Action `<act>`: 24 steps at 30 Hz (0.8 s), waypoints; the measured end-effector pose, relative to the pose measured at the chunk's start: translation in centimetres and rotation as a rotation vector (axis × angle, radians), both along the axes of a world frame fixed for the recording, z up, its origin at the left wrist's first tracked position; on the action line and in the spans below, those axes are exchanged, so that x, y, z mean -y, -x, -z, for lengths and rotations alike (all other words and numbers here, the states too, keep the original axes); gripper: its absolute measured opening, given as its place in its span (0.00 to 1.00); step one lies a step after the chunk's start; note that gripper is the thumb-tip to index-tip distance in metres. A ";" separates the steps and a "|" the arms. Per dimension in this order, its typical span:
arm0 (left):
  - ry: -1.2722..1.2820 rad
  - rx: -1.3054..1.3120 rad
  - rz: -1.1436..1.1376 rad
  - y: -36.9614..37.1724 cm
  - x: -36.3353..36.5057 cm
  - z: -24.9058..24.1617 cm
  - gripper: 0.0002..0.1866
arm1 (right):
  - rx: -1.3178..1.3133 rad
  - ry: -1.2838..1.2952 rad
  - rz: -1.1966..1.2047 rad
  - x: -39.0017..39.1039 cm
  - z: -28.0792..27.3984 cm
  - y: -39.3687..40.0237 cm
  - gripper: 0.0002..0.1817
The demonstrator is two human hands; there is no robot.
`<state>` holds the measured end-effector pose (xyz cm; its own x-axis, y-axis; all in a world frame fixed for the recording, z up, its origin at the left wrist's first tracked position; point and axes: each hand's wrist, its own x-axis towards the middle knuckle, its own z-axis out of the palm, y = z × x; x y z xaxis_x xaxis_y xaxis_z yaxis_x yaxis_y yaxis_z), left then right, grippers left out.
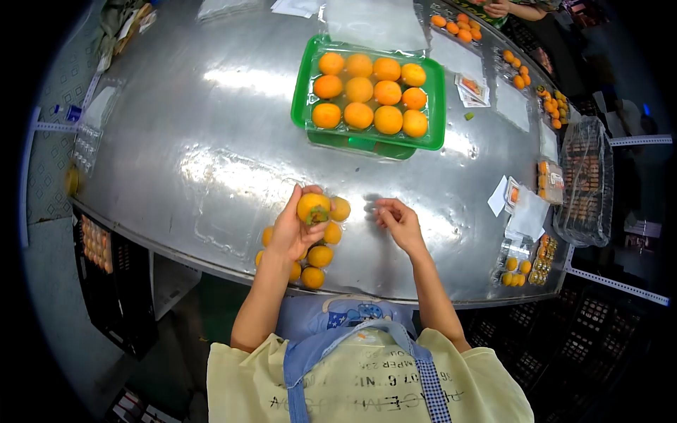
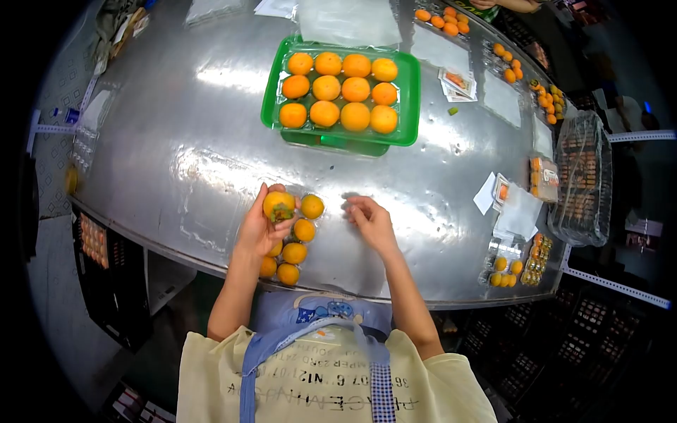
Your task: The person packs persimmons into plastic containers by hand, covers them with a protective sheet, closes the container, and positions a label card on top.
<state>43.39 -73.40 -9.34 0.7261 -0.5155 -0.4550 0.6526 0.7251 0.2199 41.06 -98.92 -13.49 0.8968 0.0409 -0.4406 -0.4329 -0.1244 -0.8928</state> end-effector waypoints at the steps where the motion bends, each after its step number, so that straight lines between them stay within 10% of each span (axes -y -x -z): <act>1: -0.016 0.022 0.004 0.0 0.4 -0.2 0.18 | 0.047 0.017 0.025 0.4 -0.9 -0.8 0.12; 8: -0.189 0.261 0.086 -0.4 2.1 -1.3 0.31 | 0.459 0.170 -0.148 -0.8 -9.7 -5.3 0.19; 11: -0.674 0.634 -0.020 -0.7 4.3 -1.9 0.37 | 0.501 0.257 -0.427 -3.2 -13.1 -5.3 0.27; 24: -0.704 0.593 0.214 -1.6 5.1 -3.0 0.44 | 0.534 0.393 -0.521 -2.2 -10.8 -4.2 0.31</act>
<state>45.02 -78.48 -6.36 0.8606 -0.4117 -0.2997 0.3981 0.1767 0.9002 45.29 -96.77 -2.72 0.8977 0.4394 -0.0314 0.2339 -0.5359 -0.8112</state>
